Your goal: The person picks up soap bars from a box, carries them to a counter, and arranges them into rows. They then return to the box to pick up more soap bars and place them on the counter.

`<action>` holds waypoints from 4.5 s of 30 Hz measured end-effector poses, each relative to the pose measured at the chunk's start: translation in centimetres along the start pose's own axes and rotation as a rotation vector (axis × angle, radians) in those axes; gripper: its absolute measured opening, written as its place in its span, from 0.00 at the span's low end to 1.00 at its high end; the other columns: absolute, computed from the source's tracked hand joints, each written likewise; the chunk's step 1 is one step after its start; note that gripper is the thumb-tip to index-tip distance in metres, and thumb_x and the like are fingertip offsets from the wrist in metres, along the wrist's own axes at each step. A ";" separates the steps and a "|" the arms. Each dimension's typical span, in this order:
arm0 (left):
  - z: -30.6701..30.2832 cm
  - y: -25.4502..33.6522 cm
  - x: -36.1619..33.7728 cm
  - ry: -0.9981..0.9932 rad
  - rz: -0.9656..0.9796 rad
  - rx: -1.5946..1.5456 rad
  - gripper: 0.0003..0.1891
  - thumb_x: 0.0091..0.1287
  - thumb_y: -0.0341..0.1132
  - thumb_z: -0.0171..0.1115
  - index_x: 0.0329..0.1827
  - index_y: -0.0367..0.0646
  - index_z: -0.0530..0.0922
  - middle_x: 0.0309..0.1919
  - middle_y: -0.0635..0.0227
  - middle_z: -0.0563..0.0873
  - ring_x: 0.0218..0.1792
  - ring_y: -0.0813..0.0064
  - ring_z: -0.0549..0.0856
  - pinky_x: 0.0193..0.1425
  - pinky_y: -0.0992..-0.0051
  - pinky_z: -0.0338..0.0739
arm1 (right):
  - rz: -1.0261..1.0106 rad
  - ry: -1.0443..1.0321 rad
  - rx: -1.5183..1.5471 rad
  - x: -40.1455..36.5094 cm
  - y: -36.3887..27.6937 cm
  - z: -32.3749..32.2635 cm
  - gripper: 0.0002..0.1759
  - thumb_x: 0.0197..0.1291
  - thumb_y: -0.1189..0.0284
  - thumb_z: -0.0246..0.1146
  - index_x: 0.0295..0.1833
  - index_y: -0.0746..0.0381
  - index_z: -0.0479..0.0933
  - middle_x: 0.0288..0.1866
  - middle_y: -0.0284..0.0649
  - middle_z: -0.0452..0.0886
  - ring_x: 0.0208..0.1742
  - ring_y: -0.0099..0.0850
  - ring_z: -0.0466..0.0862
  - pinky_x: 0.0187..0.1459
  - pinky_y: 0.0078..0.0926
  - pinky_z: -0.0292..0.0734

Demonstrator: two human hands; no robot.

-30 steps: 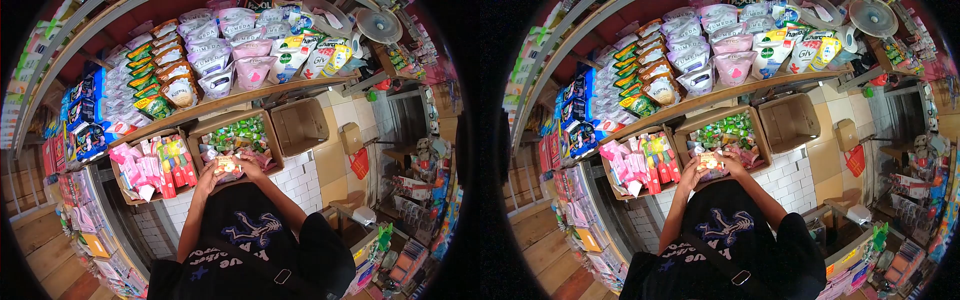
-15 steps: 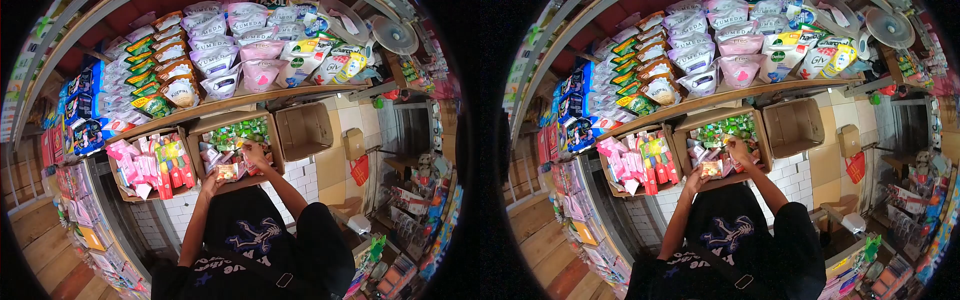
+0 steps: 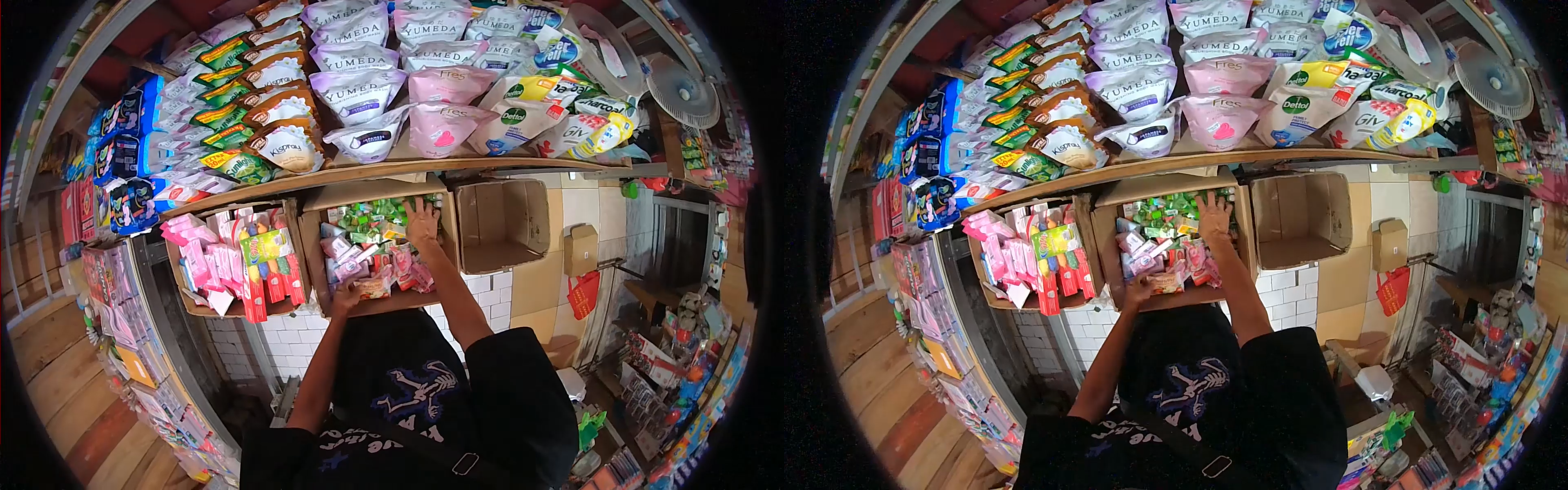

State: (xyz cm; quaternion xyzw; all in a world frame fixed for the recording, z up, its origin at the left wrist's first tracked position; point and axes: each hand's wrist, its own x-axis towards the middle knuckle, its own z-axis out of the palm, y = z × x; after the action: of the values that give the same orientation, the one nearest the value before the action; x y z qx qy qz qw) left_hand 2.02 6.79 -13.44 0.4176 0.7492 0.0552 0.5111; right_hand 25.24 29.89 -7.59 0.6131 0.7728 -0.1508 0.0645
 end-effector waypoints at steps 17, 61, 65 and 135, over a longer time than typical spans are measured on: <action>-4.7 25.1 5.8 0.104 0.706 0.654 0.31 0.52 0.28 0.67 0.63 0.49 0.71 0.67 0.57 0.65 0.65 0.54 0.68 0.63 0.56 0.68 | -0.269 0.078 -0.140 -3.3 1.5 4.3 0.29 0.58 0.75 0.56 0.68 0.51 0.65 0.69 0.49 0.60 0.63 0.56 0.66 0.61 0.50 0.69; -10.2 17.1 7.4 0.523 0.655 0.386 0.14 0.67 0.32 0.56 0.55 0.42 0.77 0.57 0.56 0.75 0.52 0.55 0.77 0.55 0.57 0.71 | -0.442 -0.037 0.396 -0.6 -7.4 1.0 0.31 0.48 0.76 0.66 0.61 0.53 0.67 0.73 0.48 0.57 0.63 0.63 0.67 0.56 0.50 0.76; -9.2 19.2 6.6 0.418 0.726 0.366 0.15 0.72 0.33 0.51 0.59 0.43 0.75 0.54 0.57 0.78 0.52 0.55 0.76 0.56 0.59 0.70 | -0.427 -0.031 0.580 -1.8 -5.4 -0.7 0.33 0.48 0.74 0.66 0.62 0.56 0.63 0.74 0.46 0.56 0.64 0.63 0.67 0.60 0.53 0.73; -2.8 19.8 8.3 0.026 0.849 0.830 0.17 0.62 0.30 0.52 0.54 0.46 0.77 0.54 0.65 0.79 0.60 0.65 0.72 0.57 0.64 0.69 | 0.448 0.241 0.719 -2.0 -1.7 -0.9 0.19 0.56 0.77 0.59 0.53 0.71 0.67 0.49 0.63 0.75 0.46 0.60 0.78 0.47 0.49 0.75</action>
State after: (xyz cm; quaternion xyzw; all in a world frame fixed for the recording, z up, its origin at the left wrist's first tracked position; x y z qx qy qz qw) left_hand 9.91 26.17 -7.98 0.8450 0.4818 -0.0375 0.2291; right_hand 24.19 28.03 -5.88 0.7622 0.5211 -0.3198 -0.2126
